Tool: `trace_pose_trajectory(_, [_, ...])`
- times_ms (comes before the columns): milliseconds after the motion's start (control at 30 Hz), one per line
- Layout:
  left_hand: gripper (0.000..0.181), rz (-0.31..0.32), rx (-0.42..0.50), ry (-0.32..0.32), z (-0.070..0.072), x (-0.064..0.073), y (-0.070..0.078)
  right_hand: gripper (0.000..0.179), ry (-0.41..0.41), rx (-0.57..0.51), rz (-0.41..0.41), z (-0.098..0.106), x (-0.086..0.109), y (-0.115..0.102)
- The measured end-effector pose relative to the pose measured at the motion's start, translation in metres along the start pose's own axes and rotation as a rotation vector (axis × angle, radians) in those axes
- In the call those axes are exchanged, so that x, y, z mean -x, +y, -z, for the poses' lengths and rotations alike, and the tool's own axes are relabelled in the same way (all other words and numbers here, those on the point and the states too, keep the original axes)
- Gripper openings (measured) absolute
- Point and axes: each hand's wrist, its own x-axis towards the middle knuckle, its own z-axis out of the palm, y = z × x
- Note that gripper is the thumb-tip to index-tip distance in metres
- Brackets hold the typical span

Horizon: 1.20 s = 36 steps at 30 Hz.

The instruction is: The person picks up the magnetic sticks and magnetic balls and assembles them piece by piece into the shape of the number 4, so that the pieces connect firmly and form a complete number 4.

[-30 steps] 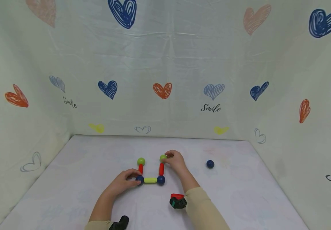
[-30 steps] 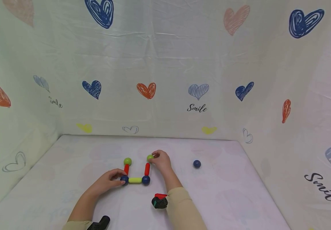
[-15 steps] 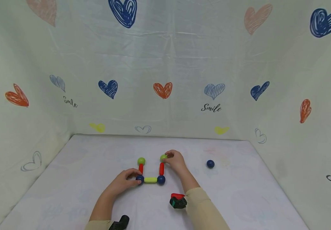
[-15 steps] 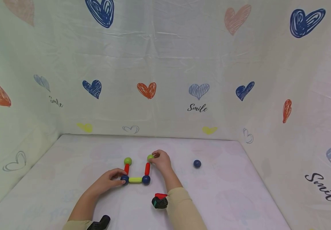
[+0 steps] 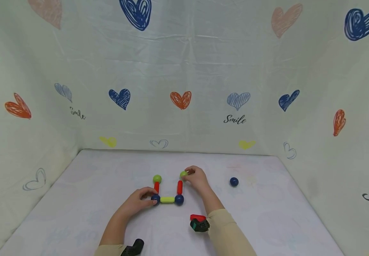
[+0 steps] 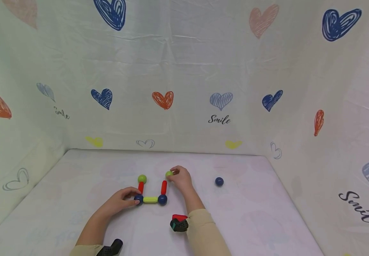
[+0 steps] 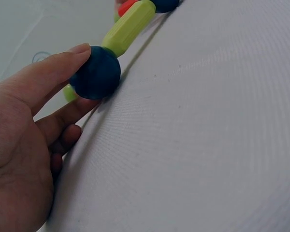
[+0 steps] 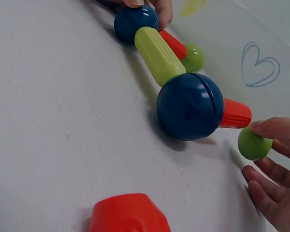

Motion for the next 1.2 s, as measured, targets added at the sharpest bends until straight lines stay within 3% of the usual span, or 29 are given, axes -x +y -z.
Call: trace_pose_trajectory(1200, [0.024,0.014,-0.008,0.01,-0.001,-0.001,-0.002,0.033,-0.021,-0.13,0.015,-0.006,0.009,0.0])
